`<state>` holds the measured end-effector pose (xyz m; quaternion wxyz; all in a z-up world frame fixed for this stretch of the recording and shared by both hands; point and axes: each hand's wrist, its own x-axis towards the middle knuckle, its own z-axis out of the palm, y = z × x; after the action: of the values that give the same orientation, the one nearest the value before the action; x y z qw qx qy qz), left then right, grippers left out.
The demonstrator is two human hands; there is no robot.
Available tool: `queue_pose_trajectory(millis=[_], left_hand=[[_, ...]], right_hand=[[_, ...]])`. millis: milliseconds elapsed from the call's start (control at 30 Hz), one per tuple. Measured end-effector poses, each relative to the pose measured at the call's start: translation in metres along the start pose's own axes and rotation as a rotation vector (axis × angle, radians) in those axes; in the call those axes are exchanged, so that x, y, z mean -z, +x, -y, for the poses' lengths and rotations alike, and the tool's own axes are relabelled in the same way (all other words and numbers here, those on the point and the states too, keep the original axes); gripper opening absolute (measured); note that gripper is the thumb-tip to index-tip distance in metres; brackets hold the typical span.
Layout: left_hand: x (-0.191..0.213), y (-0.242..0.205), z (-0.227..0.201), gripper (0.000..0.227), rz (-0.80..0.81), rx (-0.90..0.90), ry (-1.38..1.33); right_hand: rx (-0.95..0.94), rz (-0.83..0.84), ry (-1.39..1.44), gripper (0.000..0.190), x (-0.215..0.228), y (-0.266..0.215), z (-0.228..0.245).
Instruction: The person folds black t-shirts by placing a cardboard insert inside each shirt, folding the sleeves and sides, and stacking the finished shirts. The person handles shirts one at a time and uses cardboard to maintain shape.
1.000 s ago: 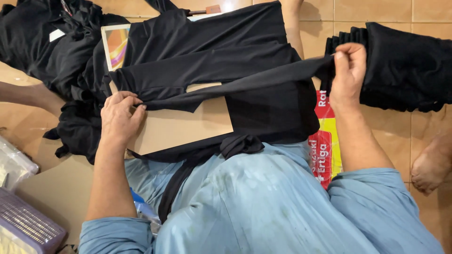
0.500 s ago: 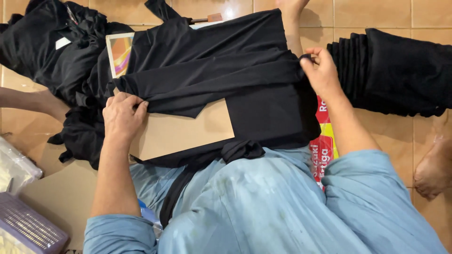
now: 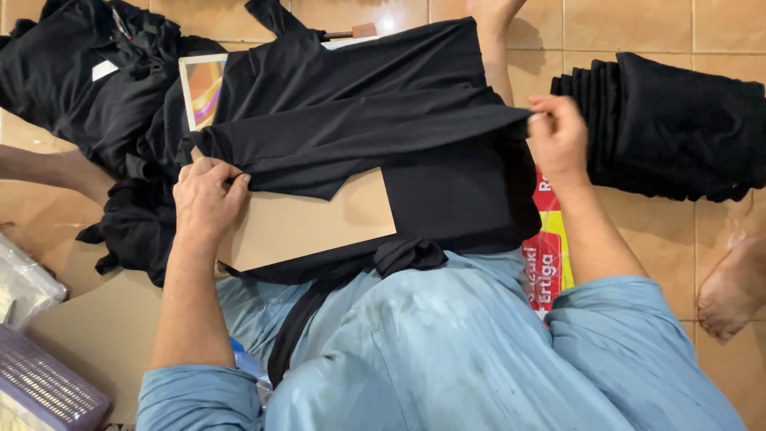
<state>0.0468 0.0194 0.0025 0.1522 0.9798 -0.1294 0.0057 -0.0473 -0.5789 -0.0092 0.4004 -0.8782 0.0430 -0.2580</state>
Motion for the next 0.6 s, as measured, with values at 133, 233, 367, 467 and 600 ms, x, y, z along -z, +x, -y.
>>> queue_pose_trajectory(millis=[133, 233, 367, 467, 600], left_hand=[[0.006, 0.001, -0.003, 0.016, -0.008, 0.015, -0.041], [0.013, 0.007, -0.01, 0.016, 0.04, 0.007, -0.106], [0.021, 0.016, -0.016, 0.022, 0.118, 0.103, -0.084], [0.023, 0.023, -0.023, 0.021, 0.12, 0.124, -0.01], [0.001, 0.019, -0.018, 0.018, -0.138, -0.024, 0.152]], right_hand=[[-0.106, -0.141, 0.412, 0.008, 0.011, 0.021, 0.052], [-0.207, -0.259, 0.592, 0.009, 0.015, 0.038, 0.067], [-0.149, -0.268, 0.426, 0.009, 0.008, 0.058, 0.055], [-0.223, -0.238, 0.311, 0.011, -0.011, 0.064, 0.018], [-0.357, -0.037, 0.005, 0.025, -0.041, 0.049, -0.069]])
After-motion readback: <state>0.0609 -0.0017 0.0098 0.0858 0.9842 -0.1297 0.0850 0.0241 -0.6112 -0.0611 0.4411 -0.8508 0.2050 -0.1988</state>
